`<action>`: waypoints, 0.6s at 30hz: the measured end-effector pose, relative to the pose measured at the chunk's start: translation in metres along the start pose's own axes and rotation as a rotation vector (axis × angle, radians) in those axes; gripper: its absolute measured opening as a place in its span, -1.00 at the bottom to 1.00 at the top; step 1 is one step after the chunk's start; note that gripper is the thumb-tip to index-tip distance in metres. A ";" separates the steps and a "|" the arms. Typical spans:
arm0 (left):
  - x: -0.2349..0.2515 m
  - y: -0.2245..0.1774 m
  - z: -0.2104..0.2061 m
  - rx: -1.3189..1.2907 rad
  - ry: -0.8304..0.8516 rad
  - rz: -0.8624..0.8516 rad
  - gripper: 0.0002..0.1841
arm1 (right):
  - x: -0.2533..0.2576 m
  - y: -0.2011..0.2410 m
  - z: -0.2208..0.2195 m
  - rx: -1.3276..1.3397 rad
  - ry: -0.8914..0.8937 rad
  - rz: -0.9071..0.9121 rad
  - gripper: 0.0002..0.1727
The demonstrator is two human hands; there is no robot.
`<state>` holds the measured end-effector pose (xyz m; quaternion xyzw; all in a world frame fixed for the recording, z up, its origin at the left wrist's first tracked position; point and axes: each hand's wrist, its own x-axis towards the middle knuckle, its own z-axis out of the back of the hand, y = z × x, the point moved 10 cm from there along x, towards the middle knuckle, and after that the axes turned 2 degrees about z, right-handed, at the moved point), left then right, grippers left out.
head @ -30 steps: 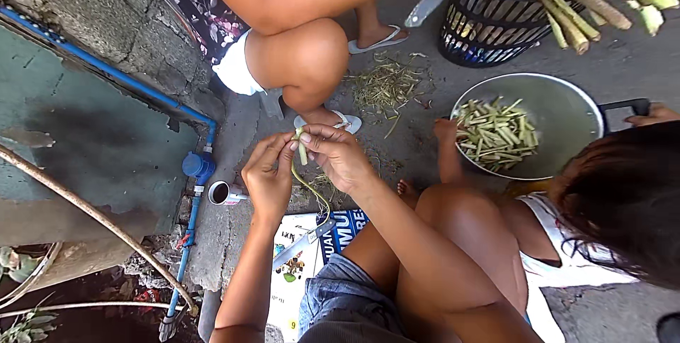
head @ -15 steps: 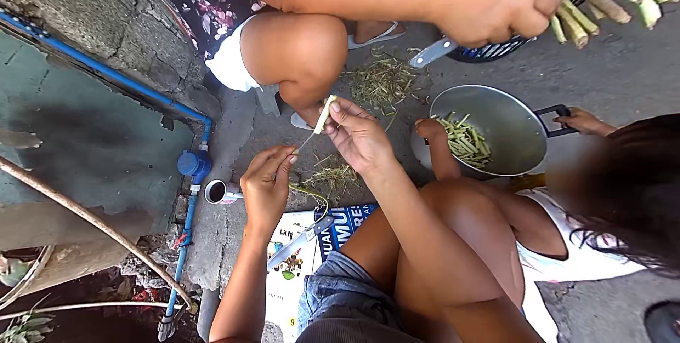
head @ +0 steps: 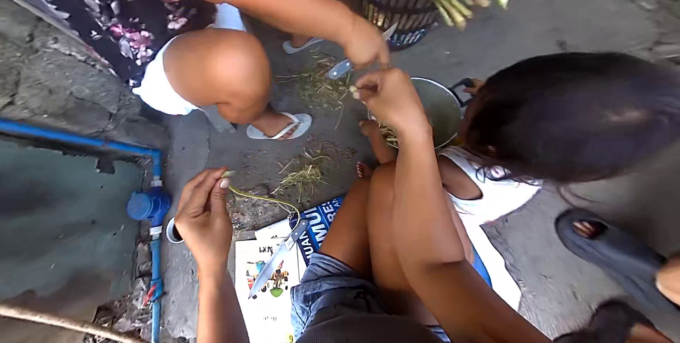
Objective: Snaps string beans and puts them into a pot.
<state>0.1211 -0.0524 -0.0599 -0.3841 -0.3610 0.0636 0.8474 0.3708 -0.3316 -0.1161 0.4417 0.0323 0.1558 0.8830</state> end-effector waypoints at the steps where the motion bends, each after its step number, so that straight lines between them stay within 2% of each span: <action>1: 0.001 0.000 -0.001 -0.010 -0.005 0.001 -0.81 | 0.001 -0.019 0.008 -0.066 -0.024 -0.080 -0.80; 5: 0.002 -0.004 -0.007 -0.023 -0.014 0.010 -0.81 | -0.001 -0.081 0.028 -0.198 -0.092 -0.348 -0.69; 8: 0.002 -0.005 -0.005 -0.056 -0.037 0.018 -0.82 | -0.008 -0.075 0.032 -0.225 -0.119 -0.400 -0.54; 10: 0.003 -0.006 -0.003 -0.075 -0.055 0.022 -0.83 | -0.012 -0.036 0.030 -0.176 -0.122 -0.252 -0.61; 12: 0.003 -0.006 -0.001 -0.097 -0.065 0.023 -0.83 | -0.025 0.025 0.019 -0.054 -0.085 0.048 -0.73; 15: 0.001 -0.008 -0.001 -0.137 -0.059 0.016 -0.83 | -0.064 0.113 -0.012 0.218 0.024 0.486 -0.77; 18: -0.001 -0.013 -0.002 -0.147 -0.051 0.016 -0.84 | -0.091 0.160 -0.050 0.389 0.107 0.618 -0.76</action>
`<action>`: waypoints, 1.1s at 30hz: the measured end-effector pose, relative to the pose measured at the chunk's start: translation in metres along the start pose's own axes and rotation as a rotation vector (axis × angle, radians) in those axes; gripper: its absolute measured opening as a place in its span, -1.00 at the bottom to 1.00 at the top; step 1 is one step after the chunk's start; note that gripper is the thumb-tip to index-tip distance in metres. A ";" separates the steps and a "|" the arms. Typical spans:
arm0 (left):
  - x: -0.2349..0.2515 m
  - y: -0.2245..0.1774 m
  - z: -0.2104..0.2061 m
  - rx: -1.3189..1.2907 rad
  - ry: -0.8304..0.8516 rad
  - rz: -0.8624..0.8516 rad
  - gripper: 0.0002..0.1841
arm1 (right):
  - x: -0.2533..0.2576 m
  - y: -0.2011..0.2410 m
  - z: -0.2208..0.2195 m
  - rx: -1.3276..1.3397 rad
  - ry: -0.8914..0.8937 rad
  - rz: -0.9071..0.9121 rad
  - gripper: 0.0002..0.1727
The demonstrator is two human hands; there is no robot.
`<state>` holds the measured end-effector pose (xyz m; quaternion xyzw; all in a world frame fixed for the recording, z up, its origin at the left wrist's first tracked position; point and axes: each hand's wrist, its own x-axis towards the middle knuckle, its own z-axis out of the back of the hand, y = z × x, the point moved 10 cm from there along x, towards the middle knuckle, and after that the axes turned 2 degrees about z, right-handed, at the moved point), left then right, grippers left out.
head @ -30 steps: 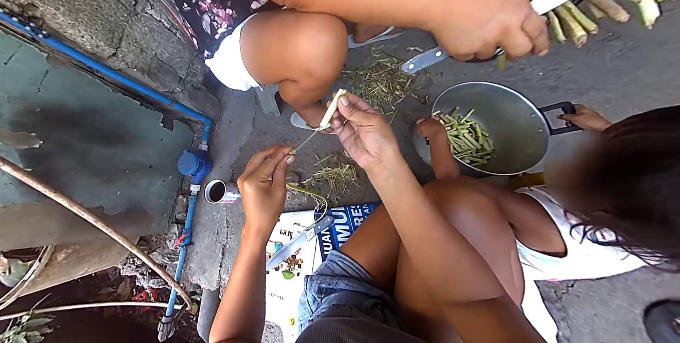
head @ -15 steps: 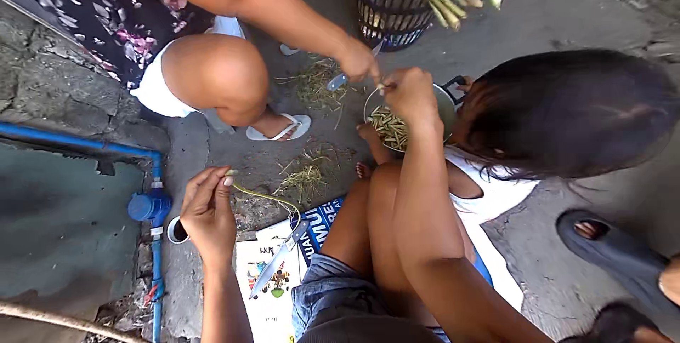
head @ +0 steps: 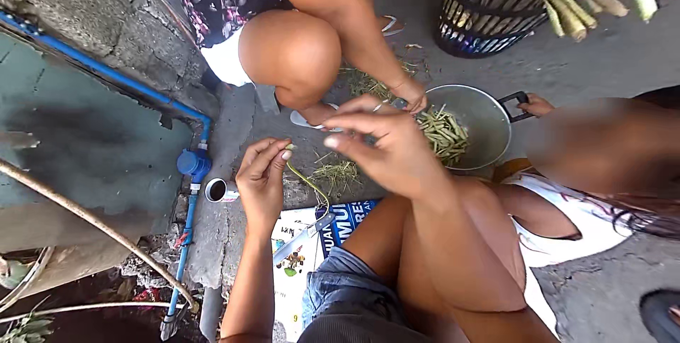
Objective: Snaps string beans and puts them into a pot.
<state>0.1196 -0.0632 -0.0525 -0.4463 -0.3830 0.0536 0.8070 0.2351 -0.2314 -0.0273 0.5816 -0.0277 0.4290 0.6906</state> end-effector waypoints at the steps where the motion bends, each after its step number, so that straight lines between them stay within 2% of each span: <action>1: 0.000 -0.002 -0.001 0.000 -0.001 -0.004 -0.84 | -0.001 0.004 -0.014 -0.002 0.016 0.004 -0.75; 5: -0.003 -0.009 -0.001 0.014 -0.007 -0.027 -0.85 | -0.004 0.003 -0.043 0.013 0.004 -0.040 -0.81; 9: -0.004 -0.014 0.000 0.047 -0.001 -0.036 -0.85 | -0.004 -0.002 -0.043 0.069 -0.045 -0.084 -0.90; 12: -0.005 -0.014 0.001 0.048 0.005 -0.035 -0.86 | -0.004 -0.009 -0.048 0.150 -0.007 -0.118 -0.91; 16: -0.004 -0.009 0.003 0.038 0.013 0.003 -0.86 | -0.004 -0.023 -0.064 0.378 0.050 -0.171 -0.93; 21: 0.001 0.007 0.020 -0.090 -0.030 0.123 -0.83 | -0.011 -0.056 -0.091 0.624 0.109 -0.379 -0.91; 26: 0.012 0.022 0.051 -0.309 -0.113 0.258 -0.76 | -0.029 -0.115 -0.121 0.486 0.213 -0.658 -0.93; 29: 0.023 0.024 0.074 -0.404 -0.154 0.269 -0.73 | -0.050 -0.159 -0.141 0.350 0.328 -0.874 -0.88; 33: 0.031 0.023 0.110 -0.485 -0.233 0.269 -0.71 | -0.085 -0.218 -0.160 0.160 0.423 -1.046 -0.75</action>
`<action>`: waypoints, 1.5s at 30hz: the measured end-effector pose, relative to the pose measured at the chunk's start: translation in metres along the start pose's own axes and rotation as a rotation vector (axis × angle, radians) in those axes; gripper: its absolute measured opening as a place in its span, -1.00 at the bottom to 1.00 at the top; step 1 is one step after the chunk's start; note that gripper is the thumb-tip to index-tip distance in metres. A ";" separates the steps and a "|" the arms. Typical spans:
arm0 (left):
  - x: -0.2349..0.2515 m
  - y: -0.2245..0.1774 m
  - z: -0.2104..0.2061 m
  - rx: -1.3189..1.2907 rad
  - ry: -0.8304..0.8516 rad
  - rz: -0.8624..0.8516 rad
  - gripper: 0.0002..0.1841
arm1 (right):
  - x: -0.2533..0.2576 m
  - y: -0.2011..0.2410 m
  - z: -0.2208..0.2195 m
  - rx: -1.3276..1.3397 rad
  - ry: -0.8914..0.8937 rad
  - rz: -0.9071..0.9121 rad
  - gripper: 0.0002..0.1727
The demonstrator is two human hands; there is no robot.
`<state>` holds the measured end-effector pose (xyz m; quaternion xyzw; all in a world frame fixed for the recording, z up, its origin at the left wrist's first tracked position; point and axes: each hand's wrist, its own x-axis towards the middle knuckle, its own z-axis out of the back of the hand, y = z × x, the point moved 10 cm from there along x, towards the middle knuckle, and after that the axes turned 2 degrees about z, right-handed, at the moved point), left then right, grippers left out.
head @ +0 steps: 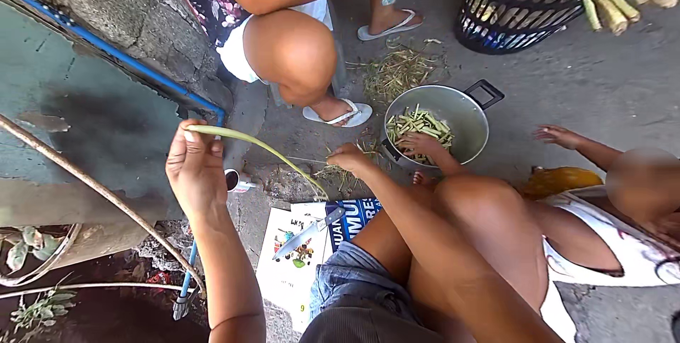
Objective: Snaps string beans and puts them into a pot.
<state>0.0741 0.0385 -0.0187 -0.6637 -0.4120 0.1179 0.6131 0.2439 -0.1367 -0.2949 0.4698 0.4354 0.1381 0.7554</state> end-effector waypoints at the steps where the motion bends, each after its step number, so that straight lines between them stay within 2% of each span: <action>1: 0.003 -0.006 0.005 -0.029 -0.003 -0.008 -0.70 | 0.010 -0.016 0.000 -0.057 -0.019 -0.039 -0.71; 6: 0.014 -0.041 0.029 -0.248 0.049 -0.064 -0.72 | 0.024 -0.078 0.016 -0.354 -0.089 -0.250 -0.43; 11: 0.020 -0.072 0.049 -0.371 0.077 -0.124 -0.73 | 0.017 -0.096 0.040 -0.461 -0.171 -0.355 -0.51; 15: 0.019 -0.073 0.042 -0.394 0.129 -0.110 -0.73 | 0.016 -0.084 0.042 -0.435 -0.153 -0.351 -0.48; 18: 0.017 -0.056 0.023 -0.352 0.186 -0.055 -0.73 | 0.026 -0.044 0.036 -0.432 -0.065 -0.119 -0.50; 21: 0.013 -0.035 0.003 -0.320 0.224 0.030 -0.77 | 0.002 0.031 0.049 -0.383 -0.156 0.161 -0.51; 24: 0.008 -0.014 -0.015 -0.314 0.253 0.121 -0.78 | -0.069 0.124 0.064 -0.249 -0.340 0.626 -0.74; 27: 0.003 0.002 -0.035 -0.307 0.301 0.197 -0.80 | -0.153 0.193 0.059 -0.079 -0.308 1.102 -0.82; 29: 0.000 0.009 -0.046 -0.320 0.330 0.230 -0.81 | -0.191 0.219 0.049 -0.088 -0.242 1.306 -0.81; 31: -0.003 0.014 -0.058 -0.334 0.364 0.264 -0.80 | -0.213 0.231 0.044 -0.273 -0.335 1.418 -0.79; 33: -0.006 0.022 -0.065 -0.353 0.379 0.308 -0.79 | -0.214 0.232 0.051 -0.475 -0.440 1.365 -0.78; 37: -0.008 0.036 -0.072 -0.394 0.397 0.382 -0.77 | -0.161 0.206 0.100 -0.589 -0.484 0.938 -0.93; 39: -0.007 0.040 -0.071 -0.399 0.395 0.400 -0.77 | -0.119 0.176 0.111 -0.591 -0.342 0.689 -0.89; 41: -0.005 0.043 -0.071 -0.406 0.398 0.413 -0.76 | -0.082 0.140 0.104 -0.637 -0.143 0.482 -0.74; 43: -0.003 0.048 -0.070 -0.400 0.391 0.426 -0.75 | -0.065 0.120 0.098 -0.683 -0.100 0.440 -0.65; 45: -0.002 0.054 -0.069 -0.393 0.374 0.449 -0.76 | -0.077 0.130 0.099 -0.647 -0.233 0.576 -0.63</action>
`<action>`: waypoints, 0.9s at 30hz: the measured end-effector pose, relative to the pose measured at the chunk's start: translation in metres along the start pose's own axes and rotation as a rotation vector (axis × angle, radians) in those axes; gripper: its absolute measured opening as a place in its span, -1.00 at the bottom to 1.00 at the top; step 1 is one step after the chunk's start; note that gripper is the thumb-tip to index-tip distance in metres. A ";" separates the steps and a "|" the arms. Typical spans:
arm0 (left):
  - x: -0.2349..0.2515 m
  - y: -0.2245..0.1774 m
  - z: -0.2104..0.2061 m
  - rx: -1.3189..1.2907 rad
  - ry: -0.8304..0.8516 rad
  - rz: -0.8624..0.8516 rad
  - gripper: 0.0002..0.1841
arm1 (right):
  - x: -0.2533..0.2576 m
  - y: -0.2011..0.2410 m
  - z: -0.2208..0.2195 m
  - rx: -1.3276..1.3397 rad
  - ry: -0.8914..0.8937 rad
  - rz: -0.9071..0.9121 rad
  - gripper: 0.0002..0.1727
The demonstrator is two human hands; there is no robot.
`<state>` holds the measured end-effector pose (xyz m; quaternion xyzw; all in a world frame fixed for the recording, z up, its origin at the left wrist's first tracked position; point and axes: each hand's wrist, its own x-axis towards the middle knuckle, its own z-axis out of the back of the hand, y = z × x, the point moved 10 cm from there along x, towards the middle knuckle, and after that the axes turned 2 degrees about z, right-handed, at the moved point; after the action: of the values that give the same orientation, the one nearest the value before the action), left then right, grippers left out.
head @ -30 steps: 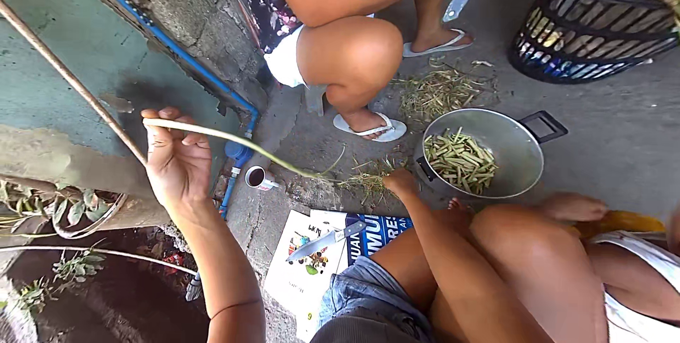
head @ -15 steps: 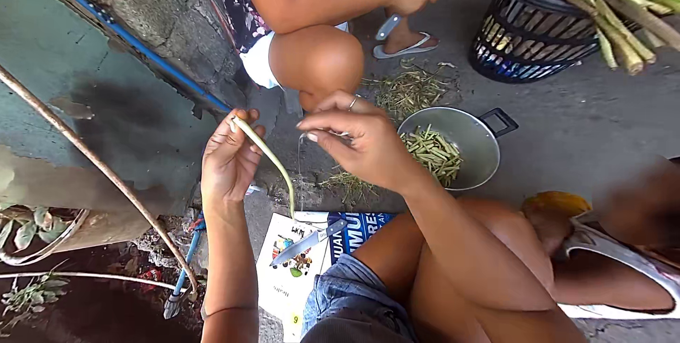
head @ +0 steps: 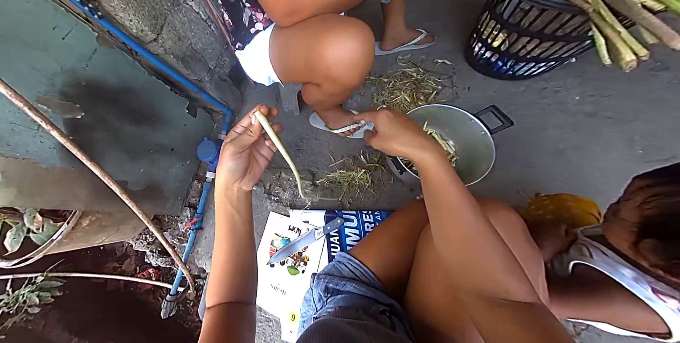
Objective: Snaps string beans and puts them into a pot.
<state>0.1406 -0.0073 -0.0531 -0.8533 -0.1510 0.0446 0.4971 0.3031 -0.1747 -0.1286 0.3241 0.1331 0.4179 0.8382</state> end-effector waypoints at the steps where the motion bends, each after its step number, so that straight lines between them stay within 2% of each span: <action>1: 0.001 0.002 0.001 0.000 -0.009 0.013 -0.76 | -0.005 0.017 0.013 0.014 -0.113 0.078 -0.65; 3: 0.003 0.008 0.002 0.000 -0.014 0.043 -0.76 | -0.027 0.067 0.043 0.067 -0.343 0.316 -0.71; 5: 0.006 0.016 -0.002 0.021 0.002 0.082 -0.76 | -0.052 0.114 0.060 0.128 -0.483 0.587 -0.73; 7: 0.007 0.025 -0.010 0.077 0.036 0.127 -0.75 | -0.072 0.147 0.057 0.095 -0.510 0.786 -0.72; 9: 0.008 0.033 -0.019 0.129 0.055 0.177 -0.74 | -0.081 0.163 0.043 -0.032 -0.473 0.872 -0.70; 13: 0.009 0.051 -0.027 0.171 0.068 0.252 -0.70 | -0.076 0.166 0.019 -0.229 -0.372 0.887 -0.78; 17: 0.010 0.055 -0.024 0.263 0.037 0.263 -0.67 | -0.069 0.160 0.011 -0.247 -0.293 0.850 -0.77; 20: 0.005 0.041 -0.016 0.642 -0.049 0.189 -0.74 | -0.061 0.148 0.011 -0.221 -0.268 0.784 -0.77; 22: -0.002 0.033 -0.016 0.887 -0.028 0.095 -0.77 | -0.054 0.134 0.015 -0.203 -0.276 0.732 -0.84; 24: -0.010 0.031 -0.023 1.017 0.008 0.010 -0.79 | -0.048 0.122 0.019 -0.192 -0.266 0.680 -0.87; 27: -0.016 0.028 -0.035 1.215 -0.028 -0.123 -0.83 | -0.045 0.113 0.020 -0.170 -0.248 0.639 -0.89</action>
<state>0.1390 -0.0540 -0.0611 -0.4062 -0.1540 0.1052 0.8946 0.2160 -0.1687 -0.0418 0.3268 -0.1132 0.6261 0.6988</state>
